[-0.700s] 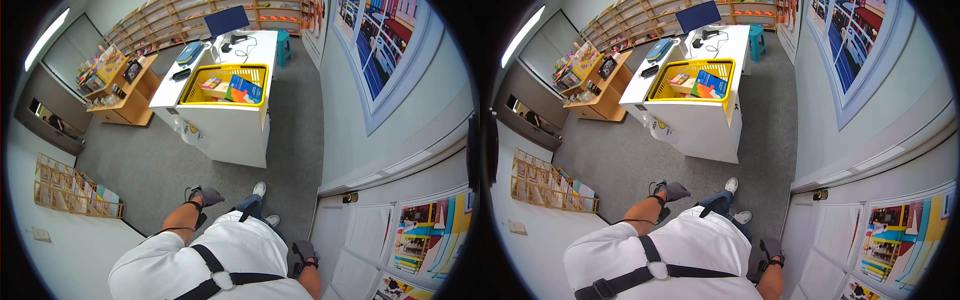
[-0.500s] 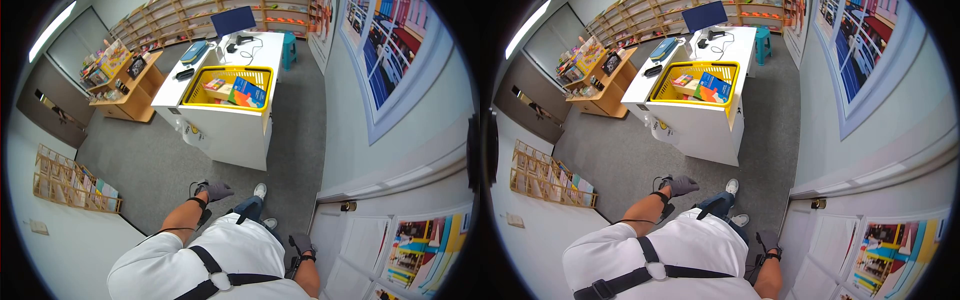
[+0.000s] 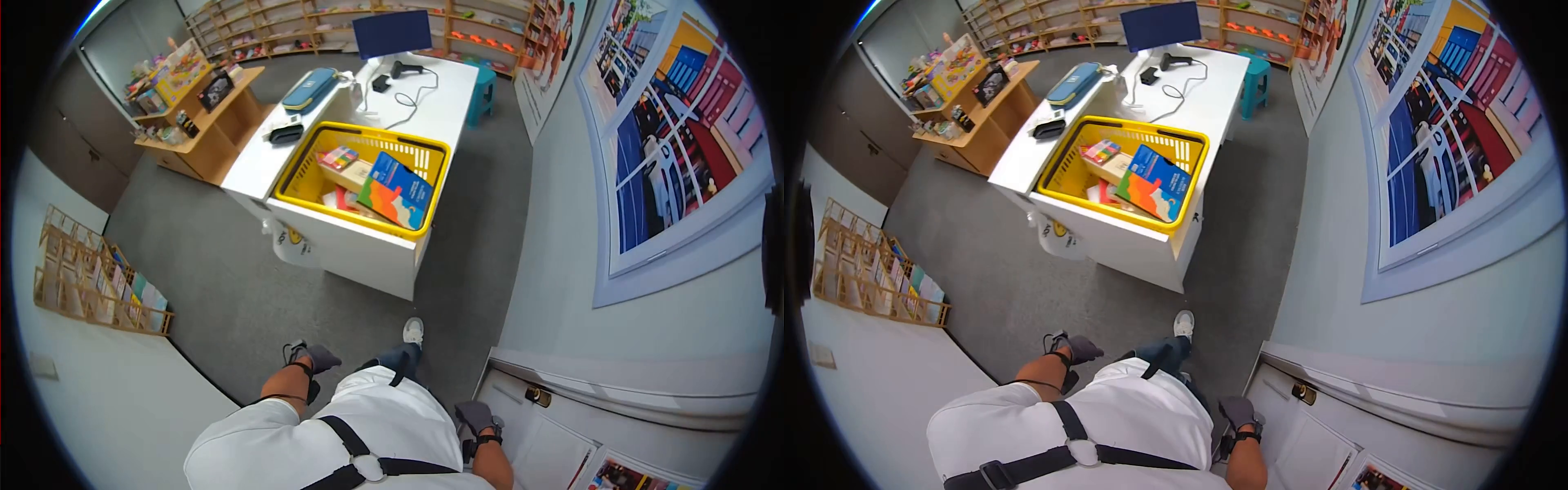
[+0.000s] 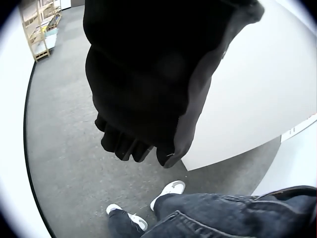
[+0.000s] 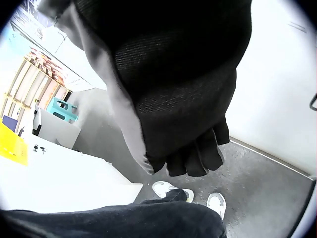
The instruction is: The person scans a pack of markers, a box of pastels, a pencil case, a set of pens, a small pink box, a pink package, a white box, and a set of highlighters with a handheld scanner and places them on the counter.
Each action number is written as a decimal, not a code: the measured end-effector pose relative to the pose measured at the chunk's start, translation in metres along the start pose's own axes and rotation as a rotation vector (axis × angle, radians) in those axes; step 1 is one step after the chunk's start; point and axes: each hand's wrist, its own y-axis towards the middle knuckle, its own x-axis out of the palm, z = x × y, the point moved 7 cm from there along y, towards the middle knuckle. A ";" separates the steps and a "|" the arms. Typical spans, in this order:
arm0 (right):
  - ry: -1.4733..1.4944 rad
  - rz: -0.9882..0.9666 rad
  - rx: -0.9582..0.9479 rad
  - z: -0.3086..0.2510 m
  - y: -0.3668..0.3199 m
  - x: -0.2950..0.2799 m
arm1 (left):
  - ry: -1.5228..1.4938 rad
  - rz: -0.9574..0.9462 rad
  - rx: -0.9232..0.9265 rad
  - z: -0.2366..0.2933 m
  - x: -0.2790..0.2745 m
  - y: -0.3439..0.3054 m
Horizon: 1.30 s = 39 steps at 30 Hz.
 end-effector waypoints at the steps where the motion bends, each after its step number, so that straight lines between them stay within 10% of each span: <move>1: -0.056 0.012 -0.027 0.002 0.001 -0.019 | 0.002 -0.023 0.009 0.012 -0.003 0.003; 9: -0.058 0.048 0.200 0.052 0.095 -0.181 | -0.190 0.118 0.247 0.128 -0.087 0.078; 11: -0.278 0.248 -0.189 0.040 0.129 -0.225 | -0.342 0.216 0.228 0.140 -0.108 0.069; 15: -0.165 0.128 -0.122 0.055 0.200 -0.306 | -0.645 0.280 0.261 0.166 -0.149 0.063; 18: 0.060 0.042 0.231 0.078 0.253 -0.353 | -0.608 0.292 0.173 0.149 -0.138 0.055; 24: -0.050 0.059 0.137 0.124 0.372 -0.425 | -0.788 0.094 -0.351 0.065 0.010 0.087; 32: 0.090 0.036 0.168 0.186 0.478 -0.551 | -1.283 0.030 -0.447 0.243 0.000 0.037; 35: -0.002 0.131 0.113 0.198 0.505 -0.589 | -0.161 0.288 0.187 0.334 -0.075 0.030; 39: 0.065 0.104 0.170 0.214 0.532 -0.635 | -0.021 0.150 0.250 0.340 -0.035 0.124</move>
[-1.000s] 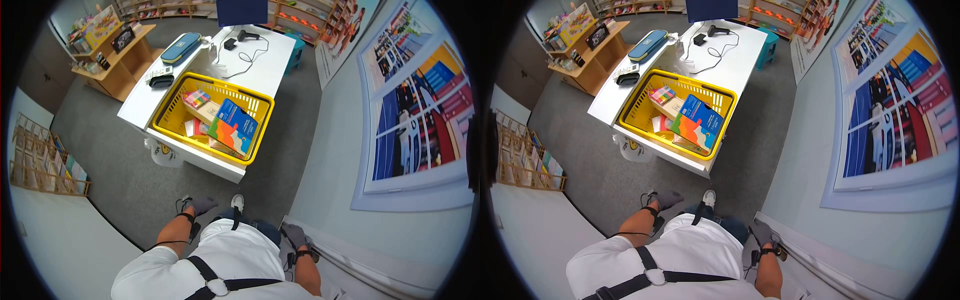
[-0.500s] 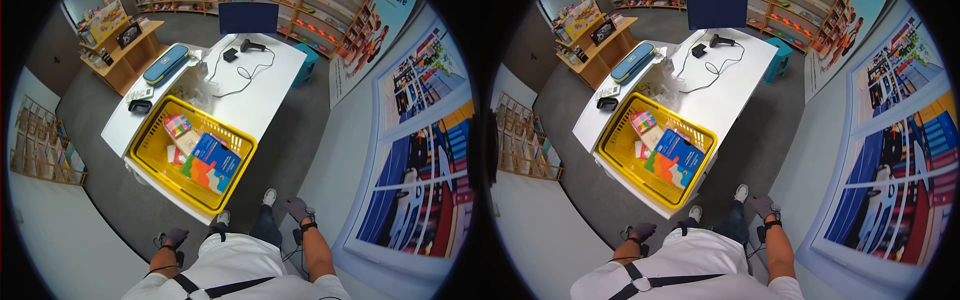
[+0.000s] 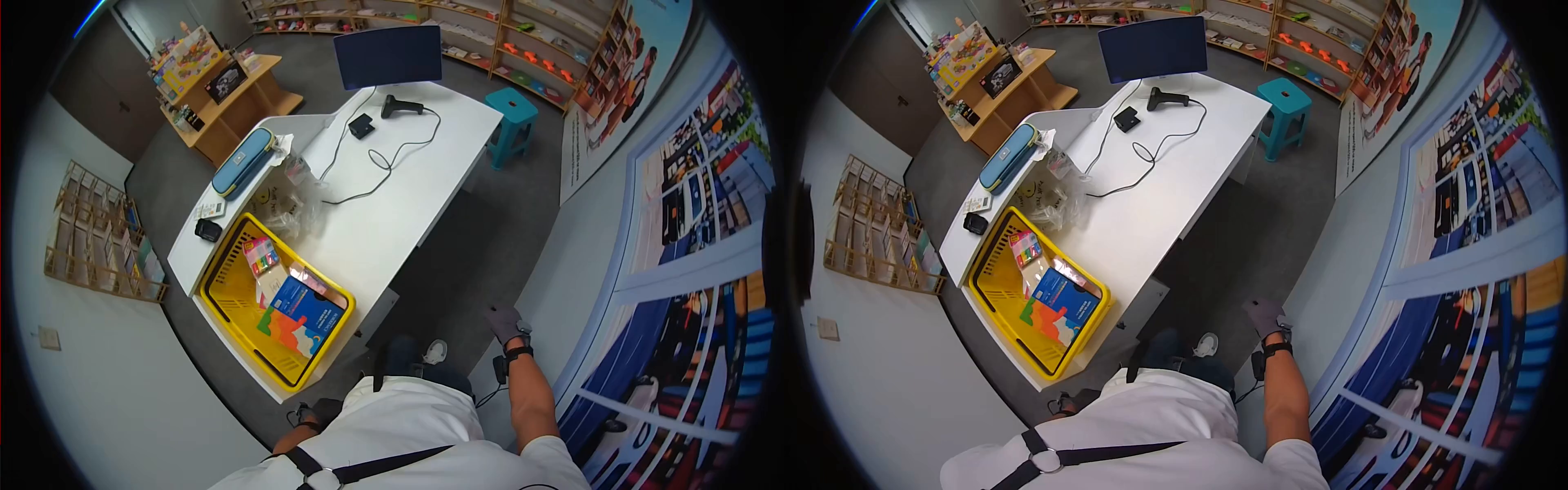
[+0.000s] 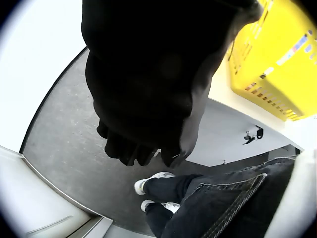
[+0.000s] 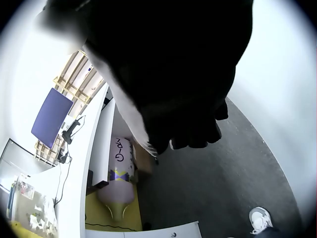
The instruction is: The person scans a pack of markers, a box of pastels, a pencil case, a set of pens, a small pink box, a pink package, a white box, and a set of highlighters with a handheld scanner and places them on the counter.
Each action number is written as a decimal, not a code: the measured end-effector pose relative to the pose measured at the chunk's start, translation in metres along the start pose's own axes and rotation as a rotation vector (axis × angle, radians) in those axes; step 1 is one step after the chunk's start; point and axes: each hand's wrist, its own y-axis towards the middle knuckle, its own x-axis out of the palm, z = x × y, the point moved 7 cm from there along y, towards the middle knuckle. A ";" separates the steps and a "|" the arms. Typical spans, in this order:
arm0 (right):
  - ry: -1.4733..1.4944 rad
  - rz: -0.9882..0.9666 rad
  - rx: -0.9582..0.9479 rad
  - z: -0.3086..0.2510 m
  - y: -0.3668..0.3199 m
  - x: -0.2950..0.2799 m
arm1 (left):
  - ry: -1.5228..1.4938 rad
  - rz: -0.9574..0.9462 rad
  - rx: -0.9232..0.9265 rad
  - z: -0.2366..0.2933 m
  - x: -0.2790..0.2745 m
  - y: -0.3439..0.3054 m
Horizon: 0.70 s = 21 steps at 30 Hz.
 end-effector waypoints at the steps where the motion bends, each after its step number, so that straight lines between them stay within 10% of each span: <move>1: 0.007 0.022 -0.007 0.004 0.014 -0.002 | -0.014 0.004 -0.008 0.017 -0.014 0.002; 5: 0.002 0.032 -0.040 0.010 0.052 -0.009 | -0.063 -0.007 -0.077 0.051 -0.089 -0.001; 8: -0.042 0.013 -0.066 0.010 0.080 -0.024 | 0.234 1.076 0.473 0.097 -0.159 -0.026; 9: -0.045 0.033 -0.070 0.008 0.087 -0.030 | 0.208 1.088 0.470 0.104 -0.163 -0.015; 21: -0.254 -0.021 -0.313 -0.197 0.254 -0.188 | -0.695 1.195 -0.410 0.204 -0.009 -0.004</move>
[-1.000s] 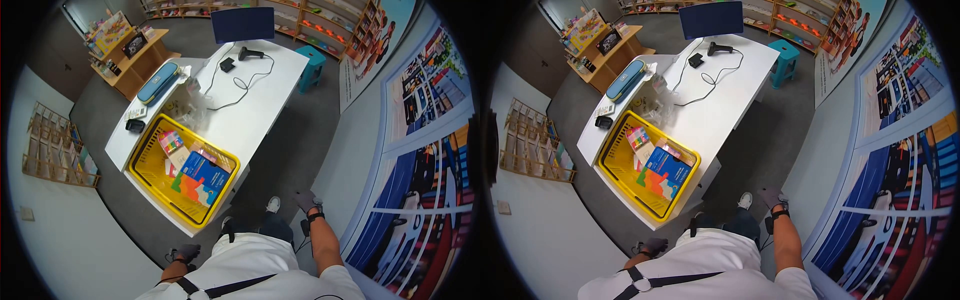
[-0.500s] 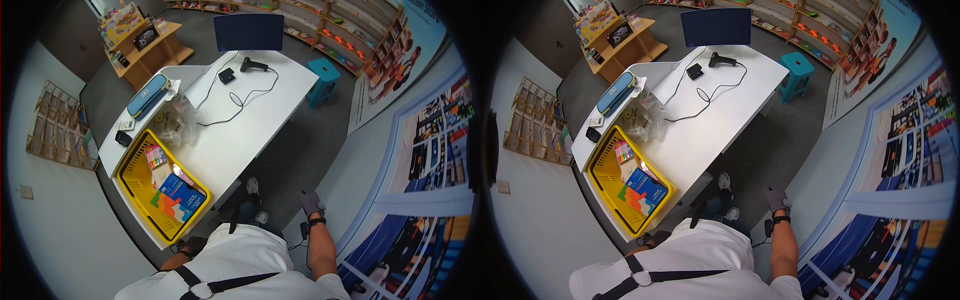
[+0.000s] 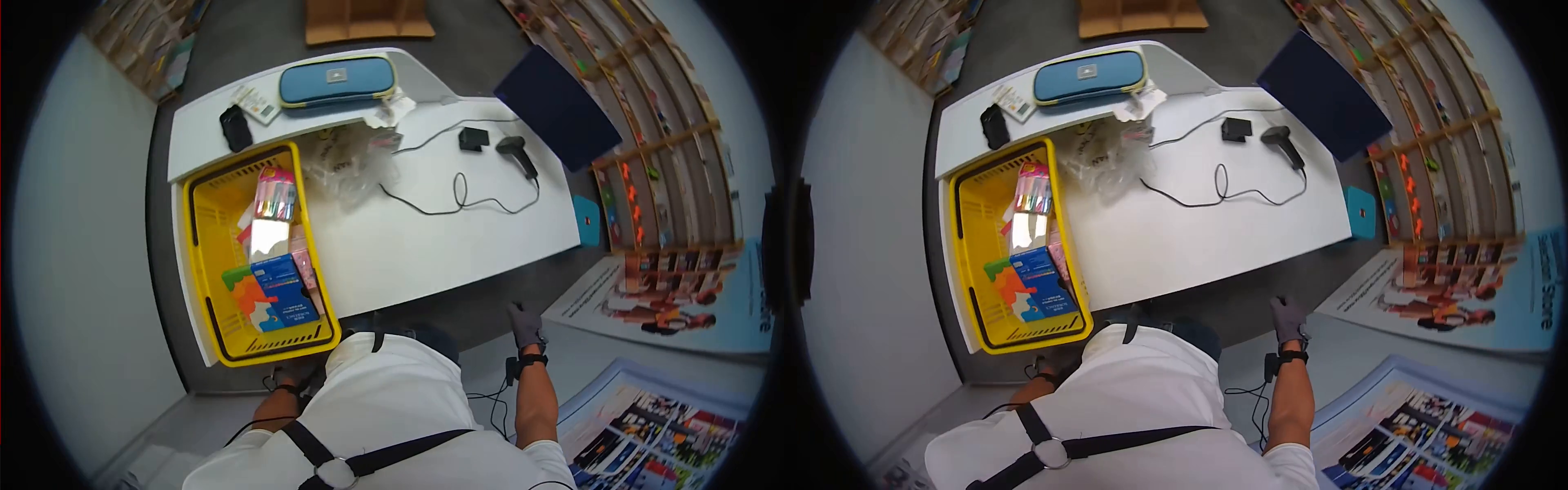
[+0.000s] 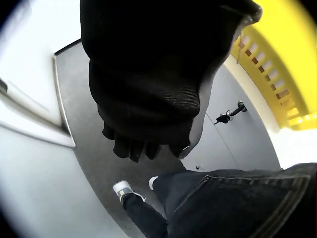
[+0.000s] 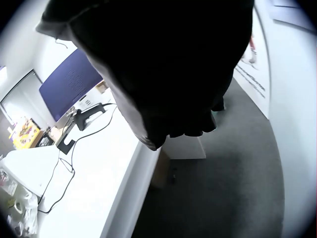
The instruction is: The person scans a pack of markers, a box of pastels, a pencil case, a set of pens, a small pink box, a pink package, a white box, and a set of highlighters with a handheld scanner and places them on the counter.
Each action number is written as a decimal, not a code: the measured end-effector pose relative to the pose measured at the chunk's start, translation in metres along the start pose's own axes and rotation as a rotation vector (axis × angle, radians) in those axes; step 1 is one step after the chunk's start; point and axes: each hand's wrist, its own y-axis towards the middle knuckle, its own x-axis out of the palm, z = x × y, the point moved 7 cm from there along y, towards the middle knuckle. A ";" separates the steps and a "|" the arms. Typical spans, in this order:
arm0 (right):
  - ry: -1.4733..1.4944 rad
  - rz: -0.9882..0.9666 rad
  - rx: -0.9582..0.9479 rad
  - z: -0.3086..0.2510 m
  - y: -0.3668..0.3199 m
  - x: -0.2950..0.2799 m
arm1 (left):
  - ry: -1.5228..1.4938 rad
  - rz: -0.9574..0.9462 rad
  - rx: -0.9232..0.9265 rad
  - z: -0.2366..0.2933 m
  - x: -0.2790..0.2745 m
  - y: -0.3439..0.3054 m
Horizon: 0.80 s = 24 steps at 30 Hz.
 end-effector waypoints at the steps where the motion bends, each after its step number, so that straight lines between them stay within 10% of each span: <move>1: -0.029 -0.025 -0.043 -0.017 0.029 -0.005 | -0.020 0.027 -0.098 0.015 0.010 -0.018; 6: -0.189 -0.106 -0.384 -0.118 0.118 -0.014 | -0.158 0.111 -0.558 0.083 0.071 -0.037; 8: -0.242 -0.152 -0.468 -0.166 0.138 -0.010 | -0.203 0.170 -0.718 0.078 0.098 0.155; 10: -0.277 -0.226 -0.577 -0.205 0.149 0.001 | -0.223 0.228 -0.815 0.083 0.109 0.165; 13: -0.299 -0.306 -0.663 -0.219 0.156 0.013 | -0.149 -0.202 -1.019 0.083 0.158 0.158; 17: -0.335 -0.359 -0.840 -0.239 0.192 0.000 | -0.517 -0.012 -1.059 0.185 0.114 0.225; 24: -0.426 -0.488 -0.924 -0.240 0.239 -0.022 | -0.297 -0.150 -0.941 0.331 0.032 0.352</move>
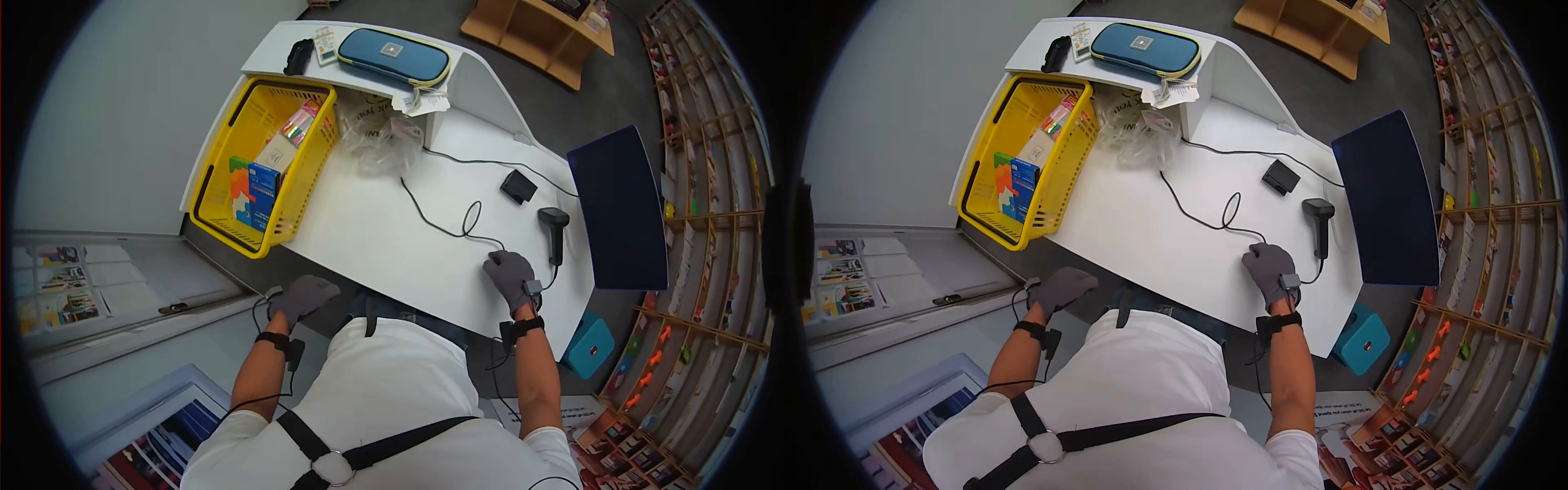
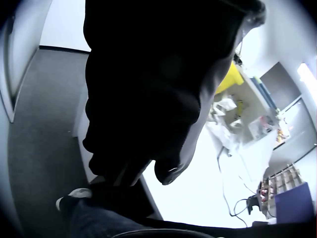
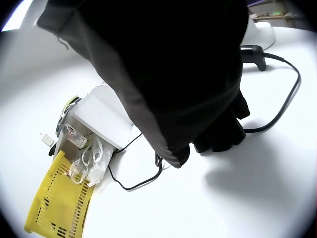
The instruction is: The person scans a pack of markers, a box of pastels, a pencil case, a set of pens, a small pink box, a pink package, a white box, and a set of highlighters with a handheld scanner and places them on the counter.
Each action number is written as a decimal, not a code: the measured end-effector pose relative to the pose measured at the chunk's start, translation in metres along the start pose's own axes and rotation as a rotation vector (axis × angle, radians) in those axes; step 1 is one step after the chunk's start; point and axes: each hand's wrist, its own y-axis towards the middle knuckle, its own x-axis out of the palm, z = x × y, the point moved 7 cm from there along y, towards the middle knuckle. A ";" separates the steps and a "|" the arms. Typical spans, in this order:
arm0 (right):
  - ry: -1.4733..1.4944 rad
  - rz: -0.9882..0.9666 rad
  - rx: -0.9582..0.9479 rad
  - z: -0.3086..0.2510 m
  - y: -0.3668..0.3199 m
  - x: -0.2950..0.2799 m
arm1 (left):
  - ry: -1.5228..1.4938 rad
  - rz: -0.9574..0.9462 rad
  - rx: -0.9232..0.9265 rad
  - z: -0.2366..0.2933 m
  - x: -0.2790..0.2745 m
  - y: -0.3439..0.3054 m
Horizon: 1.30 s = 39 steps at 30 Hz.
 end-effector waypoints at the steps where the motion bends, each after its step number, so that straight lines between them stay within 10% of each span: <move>1: 0.008 0.002 -0.012 0.003 0.002 -0.003 | 0.002 0.010 -0.006 0.021 -0.004 0.003; 12: 0.056 0.118 -0.017 0.028 0.009 -0.003 | 0.612 0.074 0.627 0.235 0.007 0.097; 21: -0.041 0.155 0.209 0.041 -0.021 0.008 | 0.933 0.008 0.807 0.266 0.024 0.139; 31: -0.133 0.098 0.157 0.000 -0.013 0.002 | 0.311 -0.001 0.773 0.285 -0.053 0.101; 39: -0.044 0.073 0.040 -0.015 -0.016 0.016 | 0.207 0.487 0.783 0.284 -0.166 0.024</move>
